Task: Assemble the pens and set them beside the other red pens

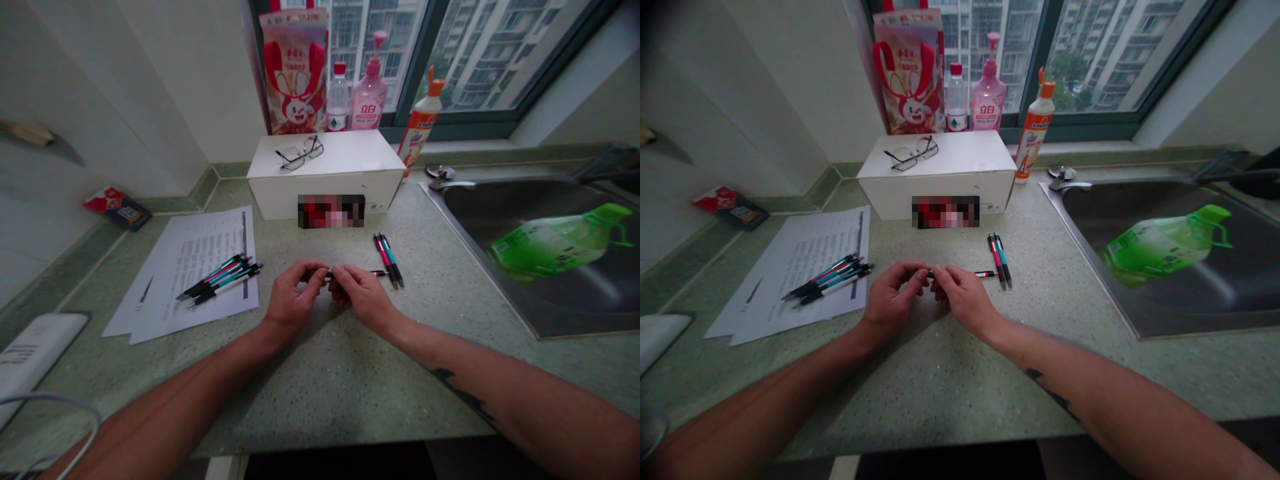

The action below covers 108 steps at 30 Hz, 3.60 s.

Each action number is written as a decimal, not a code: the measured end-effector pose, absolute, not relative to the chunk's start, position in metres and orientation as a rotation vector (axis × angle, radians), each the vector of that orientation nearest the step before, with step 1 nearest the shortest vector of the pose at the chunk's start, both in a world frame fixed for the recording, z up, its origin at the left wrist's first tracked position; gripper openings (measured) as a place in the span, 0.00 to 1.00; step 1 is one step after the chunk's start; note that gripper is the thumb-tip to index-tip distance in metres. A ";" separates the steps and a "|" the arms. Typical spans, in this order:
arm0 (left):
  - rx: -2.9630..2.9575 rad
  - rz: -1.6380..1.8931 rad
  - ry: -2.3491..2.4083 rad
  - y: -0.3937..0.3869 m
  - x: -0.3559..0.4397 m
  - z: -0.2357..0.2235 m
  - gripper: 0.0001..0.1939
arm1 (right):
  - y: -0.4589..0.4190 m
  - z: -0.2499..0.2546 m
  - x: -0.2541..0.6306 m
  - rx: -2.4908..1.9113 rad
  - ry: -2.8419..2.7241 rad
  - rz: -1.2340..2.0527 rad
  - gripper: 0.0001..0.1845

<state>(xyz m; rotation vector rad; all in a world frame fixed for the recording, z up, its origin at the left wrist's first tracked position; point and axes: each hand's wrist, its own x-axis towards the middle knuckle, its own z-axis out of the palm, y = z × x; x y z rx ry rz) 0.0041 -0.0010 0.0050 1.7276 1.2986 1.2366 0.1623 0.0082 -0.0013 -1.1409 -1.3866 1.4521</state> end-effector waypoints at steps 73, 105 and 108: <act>1.705 1.256 1.266 -0.002 0.005 0.003 0.06 | 0.005 0.001 0.162 -1.116 -1.398 1.399 0.16; 1.637 1.249 1.253 -0.001 0.005 0.001 0.07 | 0.005 -0.004 0.165 -1.100 -1.446 1.328 0.13; 1.615 1.237 1.252 -0.001 0.005 0.000 0.08 | 0.005 -0.005 0.166 -1.106 -1.444 1.338 0.16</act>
